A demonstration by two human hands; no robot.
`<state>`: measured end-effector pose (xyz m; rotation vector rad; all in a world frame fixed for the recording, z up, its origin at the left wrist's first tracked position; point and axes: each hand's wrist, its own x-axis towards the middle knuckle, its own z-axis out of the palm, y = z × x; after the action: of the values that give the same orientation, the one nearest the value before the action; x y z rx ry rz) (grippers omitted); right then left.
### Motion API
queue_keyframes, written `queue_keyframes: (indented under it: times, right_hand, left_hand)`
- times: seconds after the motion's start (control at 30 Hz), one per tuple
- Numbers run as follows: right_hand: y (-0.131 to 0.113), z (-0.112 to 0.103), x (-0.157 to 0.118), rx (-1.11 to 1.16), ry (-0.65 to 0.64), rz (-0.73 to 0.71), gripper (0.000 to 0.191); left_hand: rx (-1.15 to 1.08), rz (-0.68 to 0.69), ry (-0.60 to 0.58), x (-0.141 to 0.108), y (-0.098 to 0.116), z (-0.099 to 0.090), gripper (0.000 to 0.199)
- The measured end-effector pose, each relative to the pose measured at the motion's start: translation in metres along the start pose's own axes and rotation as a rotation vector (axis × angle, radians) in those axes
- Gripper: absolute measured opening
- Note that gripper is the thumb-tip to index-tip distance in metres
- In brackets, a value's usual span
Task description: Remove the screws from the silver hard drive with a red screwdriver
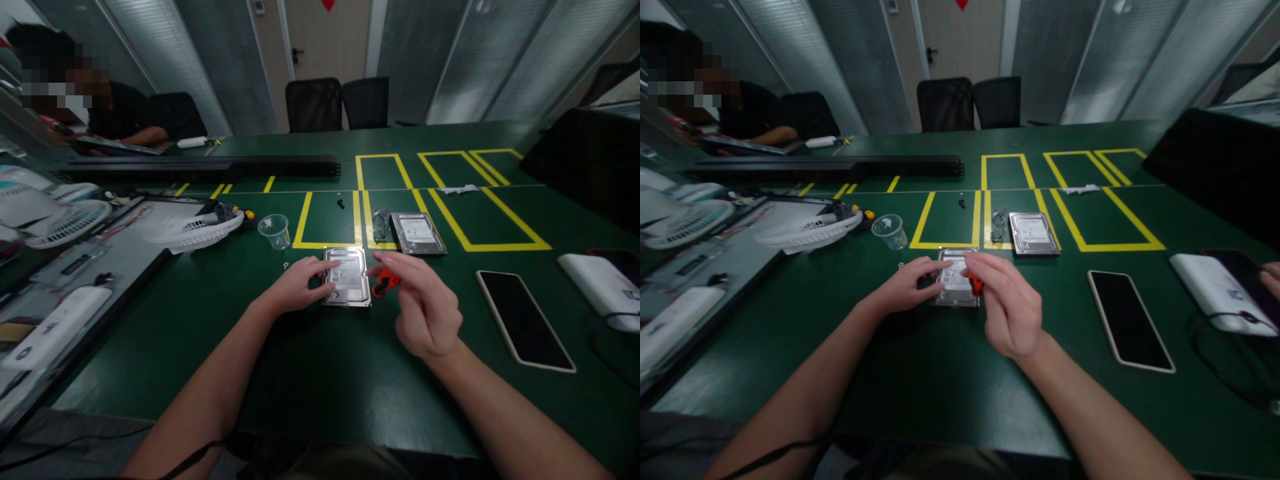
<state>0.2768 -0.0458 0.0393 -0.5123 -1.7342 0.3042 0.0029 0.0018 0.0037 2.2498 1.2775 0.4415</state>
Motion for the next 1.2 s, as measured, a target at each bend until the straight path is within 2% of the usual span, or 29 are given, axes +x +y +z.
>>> queue_keyframes:
  times: [0.53, 0.7, 1.2]
  right_hand:
    - [0.0023, 0.0003, -0.0021, -0.03, -0.008, 0.015, 0.051]
    - [0.0023, 0.0, 0.0001, -0.078, 0.002, -0.019, 0.051]
    - [0.0064, 0.0023, -0.0035, 0.043, 0.017, 0.005, 0.053]
  left_hand:
    - [0.007, 0.017, 0.012, 0.001, 0.0002, 0.0015, 0.06]
    - [0.003, 0.013, 0.005, 0.001, 0.0003, 0.0009, 0.061]
    - [-0.001, -0.003, 0.001, 0.0002, 0.0054, -0.0023, 0.061]
